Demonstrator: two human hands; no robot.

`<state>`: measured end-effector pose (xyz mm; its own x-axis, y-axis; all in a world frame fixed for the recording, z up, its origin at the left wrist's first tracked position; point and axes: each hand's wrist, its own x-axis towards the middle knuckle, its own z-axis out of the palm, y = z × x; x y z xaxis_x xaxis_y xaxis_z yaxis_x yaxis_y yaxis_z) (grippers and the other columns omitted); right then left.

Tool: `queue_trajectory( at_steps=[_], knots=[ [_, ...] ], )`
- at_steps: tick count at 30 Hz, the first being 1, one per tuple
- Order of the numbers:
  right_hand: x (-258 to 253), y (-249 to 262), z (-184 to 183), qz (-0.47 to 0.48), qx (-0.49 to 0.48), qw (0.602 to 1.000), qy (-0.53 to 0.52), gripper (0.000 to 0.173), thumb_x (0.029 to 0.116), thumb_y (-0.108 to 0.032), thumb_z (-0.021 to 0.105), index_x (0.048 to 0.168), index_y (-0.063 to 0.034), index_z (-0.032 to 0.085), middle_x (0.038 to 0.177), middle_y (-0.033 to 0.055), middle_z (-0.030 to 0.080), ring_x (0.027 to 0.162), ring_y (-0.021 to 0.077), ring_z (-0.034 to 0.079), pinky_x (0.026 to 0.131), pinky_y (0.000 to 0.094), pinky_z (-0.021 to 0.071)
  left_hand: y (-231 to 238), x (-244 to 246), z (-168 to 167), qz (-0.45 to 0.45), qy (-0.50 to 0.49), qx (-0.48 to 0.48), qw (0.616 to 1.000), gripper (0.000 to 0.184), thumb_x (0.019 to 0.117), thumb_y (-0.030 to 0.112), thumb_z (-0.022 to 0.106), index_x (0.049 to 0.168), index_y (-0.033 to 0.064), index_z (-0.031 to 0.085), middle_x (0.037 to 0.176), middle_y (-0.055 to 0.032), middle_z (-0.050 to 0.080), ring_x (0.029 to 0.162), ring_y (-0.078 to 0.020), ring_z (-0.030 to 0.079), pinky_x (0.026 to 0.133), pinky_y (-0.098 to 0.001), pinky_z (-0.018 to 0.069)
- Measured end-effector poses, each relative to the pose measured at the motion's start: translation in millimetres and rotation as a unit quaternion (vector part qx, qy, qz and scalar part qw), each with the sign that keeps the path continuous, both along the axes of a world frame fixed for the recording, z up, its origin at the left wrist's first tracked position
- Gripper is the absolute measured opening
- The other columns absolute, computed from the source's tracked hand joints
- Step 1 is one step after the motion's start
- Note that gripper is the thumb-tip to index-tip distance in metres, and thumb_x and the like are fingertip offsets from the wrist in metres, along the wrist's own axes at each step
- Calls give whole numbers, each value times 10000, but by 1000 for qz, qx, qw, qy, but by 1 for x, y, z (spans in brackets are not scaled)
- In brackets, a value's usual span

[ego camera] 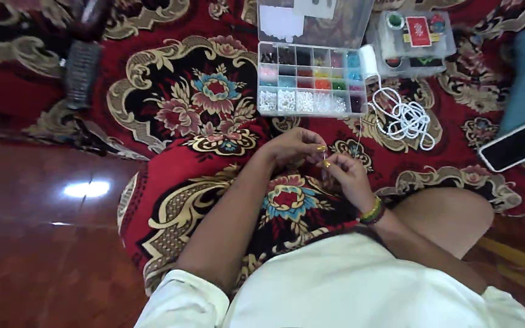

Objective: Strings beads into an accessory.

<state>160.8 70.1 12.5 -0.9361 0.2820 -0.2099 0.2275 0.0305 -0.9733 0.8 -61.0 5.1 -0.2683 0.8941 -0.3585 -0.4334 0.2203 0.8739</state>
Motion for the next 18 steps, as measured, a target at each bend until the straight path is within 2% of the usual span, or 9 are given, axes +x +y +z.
queue_trajectory(
  at_steps=[13, 18],
  knots=[
    [-1, 2, -3, 5, -5, 1000, 7, 184, 978, -69, 535, 921, -22, 704, 712, -56, 668, 604, 2, 609, 588, 176, 530, 0, -1, -1, -13, -10, 9, 1000, 151, 951, -47, 574, 895, 61, 662, 766, 33, 707, 708, -52, 684, 718, -233, 584],
    [-1, 1, -3, 1, -23, 1000, -5, 189, 986, -75, 541, 939, -12, 712, 715, -43, 669, 602, 16, 621, 584, 188, 546, 0, -1, -2, -25, 21, 11, 999, 96, 926, -14, 607, 901, 57, 667, 767, 46, 691, 714, -37, 667, 716, -225, 571]
  ],
)
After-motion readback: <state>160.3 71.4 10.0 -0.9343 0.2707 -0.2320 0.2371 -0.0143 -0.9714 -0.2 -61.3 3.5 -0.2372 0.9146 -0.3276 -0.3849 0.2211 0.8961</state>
